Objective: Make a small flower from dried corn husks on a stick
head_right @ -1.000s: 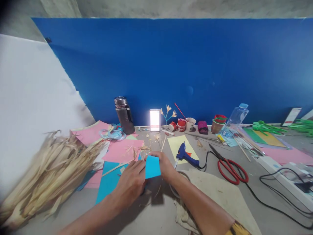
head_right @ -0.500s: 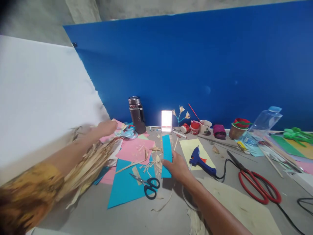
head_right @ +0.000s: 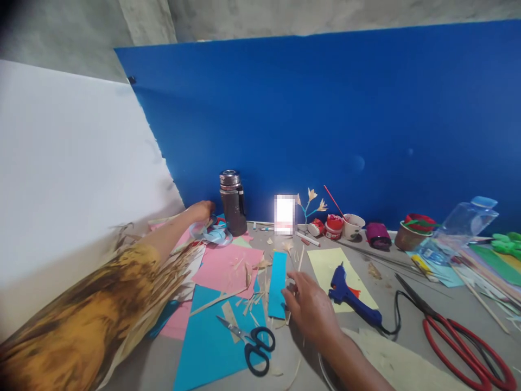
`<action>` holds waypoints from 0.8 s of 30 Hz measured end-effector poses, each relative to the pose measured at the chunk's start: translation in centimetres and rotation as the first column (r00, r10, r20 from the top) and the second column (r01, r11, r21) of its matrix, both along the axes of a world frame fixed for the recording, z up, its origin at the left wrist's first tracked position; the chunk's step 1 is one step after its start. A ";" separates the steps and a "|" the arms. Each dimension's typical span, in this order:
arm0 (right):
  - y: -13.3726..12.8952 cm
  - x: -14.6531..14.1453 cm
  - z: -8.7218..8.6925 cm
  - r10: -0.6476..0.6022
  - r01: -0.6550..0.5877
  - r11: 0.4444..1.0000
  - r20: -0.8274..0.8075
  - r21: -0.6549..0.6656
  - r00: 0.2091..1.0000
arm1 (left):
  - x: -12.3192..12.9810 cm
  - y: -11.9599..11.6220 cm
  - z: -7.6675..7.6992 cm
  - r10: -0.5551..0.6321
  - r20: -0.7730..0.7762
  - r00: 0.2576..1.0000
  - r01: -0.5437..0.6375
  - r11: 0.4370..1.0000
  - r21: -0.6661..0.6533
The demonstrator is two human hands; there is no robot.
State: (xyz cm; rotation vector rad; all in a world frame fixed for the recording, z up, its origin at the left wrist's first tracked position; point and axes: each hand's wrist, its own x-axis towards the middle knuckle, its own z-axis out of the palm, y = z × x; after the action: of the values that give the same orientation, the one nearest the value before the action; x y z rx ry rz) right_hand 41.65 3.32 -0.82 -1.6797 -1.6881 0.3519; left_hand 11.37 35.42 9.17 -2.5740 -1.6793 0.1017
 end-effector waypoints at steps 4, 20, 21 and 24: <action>0.0 0.2 0.2 0.055 -0.054 0.997 -0.021 0.054 0.998 | 0.4 -0.1 0.0 0.049 -0.016 0.999 -0.049 0.999 0.003; -0.3 0.0 1.8 0.163 -0.169 0.982 0.075 0.085 0.984 | 3.4 -8.7 1.4 -0.183 0.130 0.975 0.212 0.940 -0.268; -0.3 0.0 1.9 0.162 -0.168 0.982 0.078 0.089 0.984 | 2.8 -8.7 2.4 -0.184 0.166 0.969 0.223 0.939 -0.262; -0.3 0.0 2.1 0.151 -0.158 0.984 0.087 0.087 0.985 | 1.2 -9.0 5.8 -0.085 0.474 0.876 0.238 0.932 -0.273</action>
State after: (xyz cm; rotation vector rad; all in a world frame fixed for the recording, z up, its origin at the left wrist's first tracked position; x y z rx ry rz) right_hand 41.69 3.01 1.24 -1.5169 -1.8711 0.2774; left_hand 12.60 26.37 14.92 -3.1794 -1.6778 -0.2875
